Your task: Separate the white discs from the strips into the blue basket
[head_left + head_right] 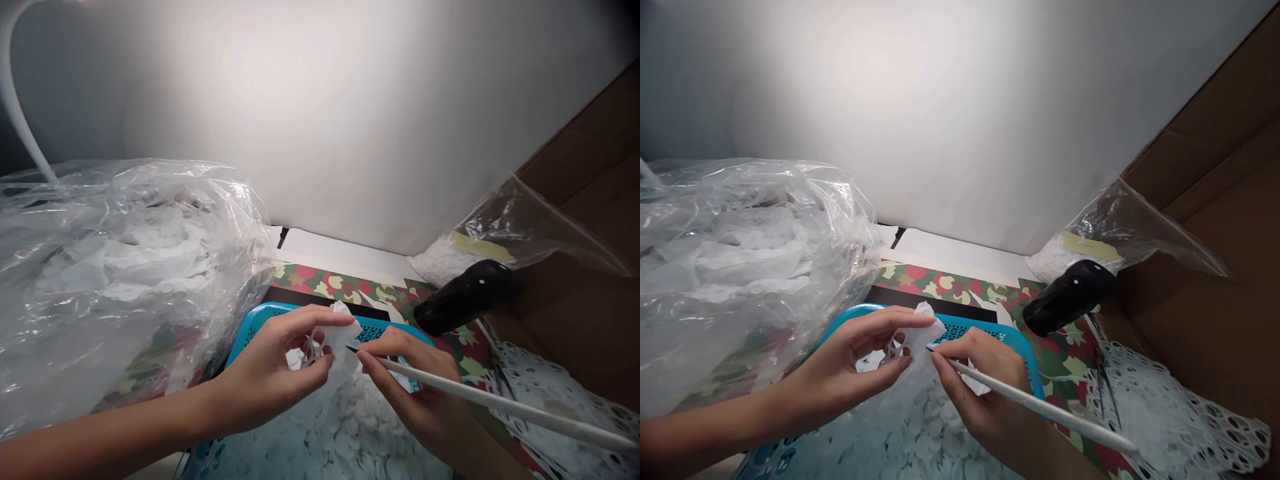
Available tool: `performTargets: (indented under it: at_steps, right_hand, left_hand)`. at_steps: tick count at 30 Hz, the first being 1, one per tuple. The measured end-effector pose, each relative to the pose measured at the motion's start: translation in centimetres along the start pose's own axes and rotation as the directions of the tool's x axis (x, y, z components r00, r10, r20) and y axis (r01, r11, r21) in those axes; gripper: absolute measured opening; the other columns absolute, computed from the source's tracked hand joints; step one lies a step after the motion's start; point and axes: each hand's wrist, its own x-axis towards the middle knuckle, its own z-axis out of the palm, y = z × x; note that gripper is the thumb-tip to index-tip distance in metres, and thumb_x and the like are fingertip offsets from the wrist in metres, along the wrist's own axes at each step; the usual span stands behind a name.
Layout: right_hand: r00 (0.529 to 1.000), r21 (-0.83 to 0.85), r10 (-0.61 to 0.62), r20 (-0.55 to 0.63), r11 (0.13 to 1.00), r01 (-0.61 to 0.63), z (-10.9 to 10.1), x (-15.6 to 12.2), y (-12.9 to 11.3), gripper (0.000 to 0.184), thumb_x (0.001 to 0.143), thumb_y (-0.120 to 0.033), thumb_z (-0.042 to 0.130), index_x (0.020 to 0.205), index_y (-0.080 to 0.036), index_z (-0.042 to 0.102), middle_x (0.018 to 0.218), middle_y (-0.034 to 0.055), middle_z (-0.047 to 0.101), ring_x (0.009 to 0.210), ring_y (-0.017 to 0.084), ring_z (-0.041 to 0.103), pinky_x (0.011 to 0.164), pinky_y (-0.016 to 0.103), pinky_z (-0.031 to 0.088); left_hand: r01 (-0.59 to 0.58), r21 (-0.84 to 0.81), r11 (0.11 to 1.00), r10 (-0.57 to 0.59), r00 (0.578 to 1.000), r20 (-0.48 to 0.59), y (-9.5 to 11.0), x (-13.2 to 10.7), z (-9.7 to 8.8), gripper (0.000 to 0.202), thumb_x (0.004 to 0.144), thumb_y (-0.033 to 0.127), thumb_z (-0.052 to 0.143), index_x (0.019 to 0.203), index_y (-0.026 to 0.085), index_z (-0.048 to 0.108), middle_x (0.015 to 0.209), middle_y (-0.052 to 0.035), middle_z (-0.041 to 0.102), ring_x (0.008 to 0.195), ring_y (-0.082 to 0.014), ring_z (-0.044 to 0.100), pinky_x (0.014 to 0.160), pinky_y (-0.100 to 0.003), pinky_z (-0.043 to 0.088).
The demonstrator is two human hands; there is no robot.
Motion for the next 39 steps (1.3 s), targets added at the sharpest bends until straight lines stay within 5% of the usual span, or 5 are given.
performTargets:
  at_steps: [39]
  right_hand:
    - [0.996, 0.026, -0.076, 0.035, 0.997, 0.075, 0.11, -0.18, 0.13, 0.012, 0.086, -0.009, 0.057, 0.09, -0.02, 0.058, 0.074, 0.0015, 0.062, 0.062, 0.014, 0.054, 0.056, 0.028, 0.042]
  left_hand:
    - [-0.085, -0.043, 0.995, 0.09, 0.988, 0.127, -0.17, 0.07, -0.07, 0.039, 0.083, 0.008, 0.055, 0.117, 0.028, 0.06, 0.105, 0.0002, 0.062, 0.092, -0.0108, 0.058, 0.071, -0.018, 0.047]
